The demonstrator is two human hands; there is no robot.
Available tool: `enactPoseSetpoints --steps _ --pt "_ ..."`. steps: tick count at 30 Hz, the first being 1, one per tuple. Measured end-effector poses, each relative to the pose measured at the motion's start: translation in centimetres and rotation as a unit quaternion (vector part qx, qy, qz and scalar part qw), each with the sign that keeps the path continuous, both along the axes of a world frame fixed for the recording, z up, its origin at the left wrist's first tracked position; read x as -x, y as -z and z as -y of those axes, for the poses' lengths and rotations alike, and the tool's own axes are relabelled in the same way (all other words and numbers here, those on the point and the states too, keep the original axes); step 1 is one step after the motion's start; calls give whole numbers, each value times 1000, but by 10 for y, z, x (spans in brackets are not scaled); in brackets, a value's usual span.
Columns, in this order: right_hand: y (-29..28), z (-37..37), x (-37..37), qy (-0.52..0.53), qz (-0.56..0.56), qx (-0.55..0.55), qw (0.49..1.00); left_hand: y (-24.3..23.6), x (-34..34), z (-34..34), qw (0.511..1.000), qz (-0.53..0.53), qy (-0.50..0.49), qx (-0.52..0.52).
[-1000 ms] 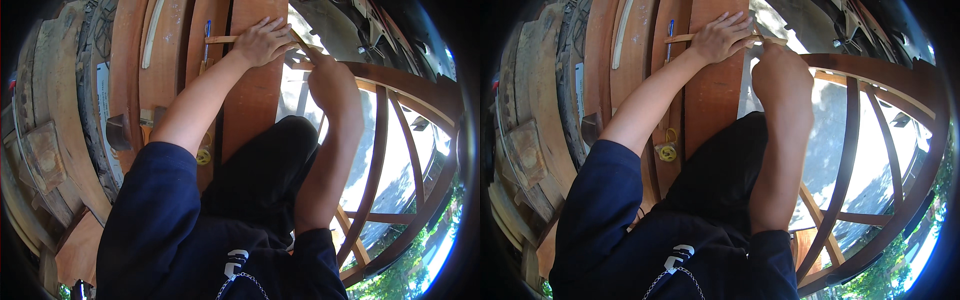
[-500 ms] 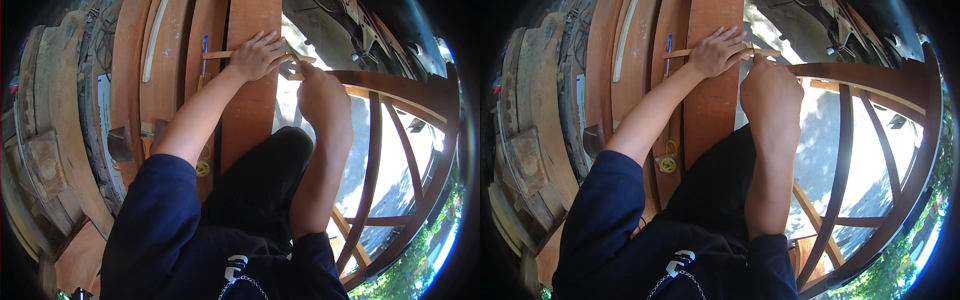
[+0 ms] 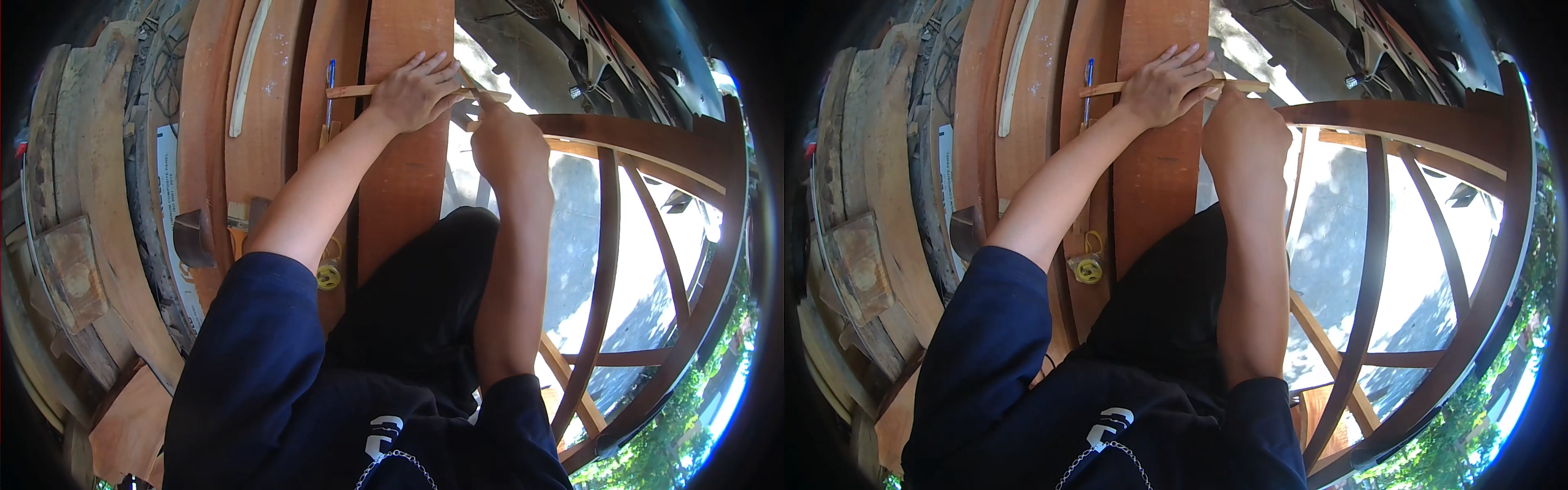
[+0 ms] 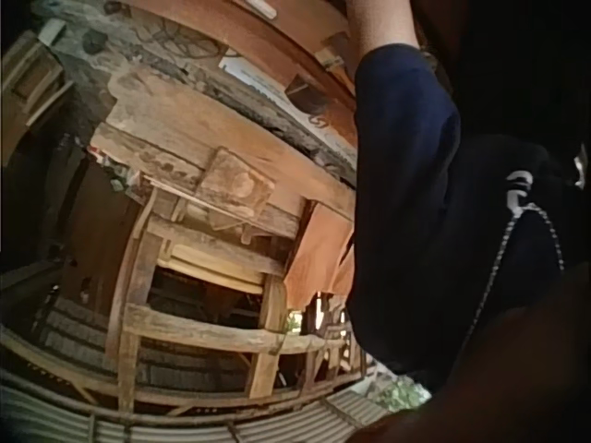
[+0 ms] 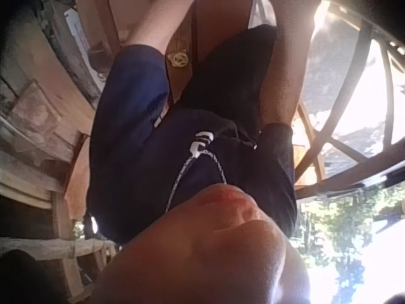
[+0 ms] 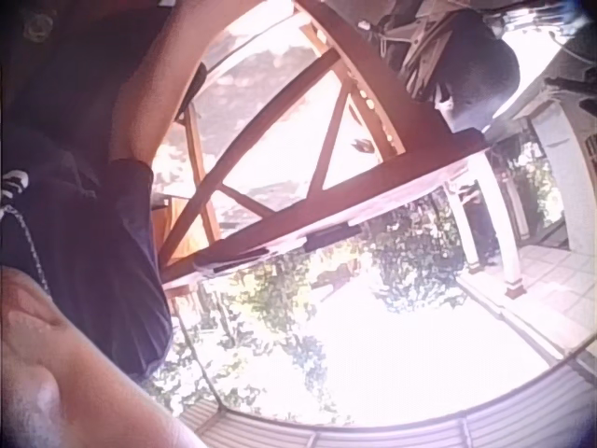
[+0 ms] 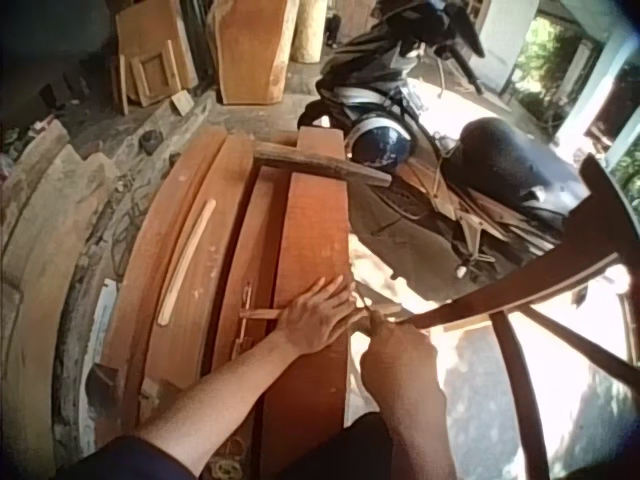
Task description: Cleaning, measuring, marking, and sawing a small piece of wood in a workshop environment.
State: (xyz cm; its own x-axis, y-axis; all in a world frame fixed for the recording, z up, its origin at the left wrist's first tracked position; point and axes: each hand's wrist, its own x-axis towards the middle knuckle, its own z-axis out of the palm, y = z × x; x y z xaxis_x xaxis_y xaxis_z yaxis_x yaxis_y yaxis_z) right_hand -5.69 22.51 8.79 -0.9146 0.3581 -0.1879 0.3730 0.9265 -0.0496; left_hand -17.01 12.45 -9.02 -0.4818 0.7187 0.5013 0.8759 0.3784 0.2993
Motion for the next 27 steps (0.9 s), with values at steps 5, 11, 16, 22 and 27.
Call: enactPoseSetpoints --steps 5,11,16,22,27 --pt "3 -1 1 -20 8 19 1000 1 0 -1 999 18 -8 49" --pt "-2 3 2 8 3 17 1000 -1 -2 0 1000 23 11 19" --pt "-5 3 0 6 -4 -4 1000 -2 1 -1 998 30 -2 58" --pt "5 2 -5 -27 -16 2 999 -1 2 -2 1000 10 14 6" --pt "12 -1 -5 -19 -41 5 999 -2 0 -1 999 40 -5 30"
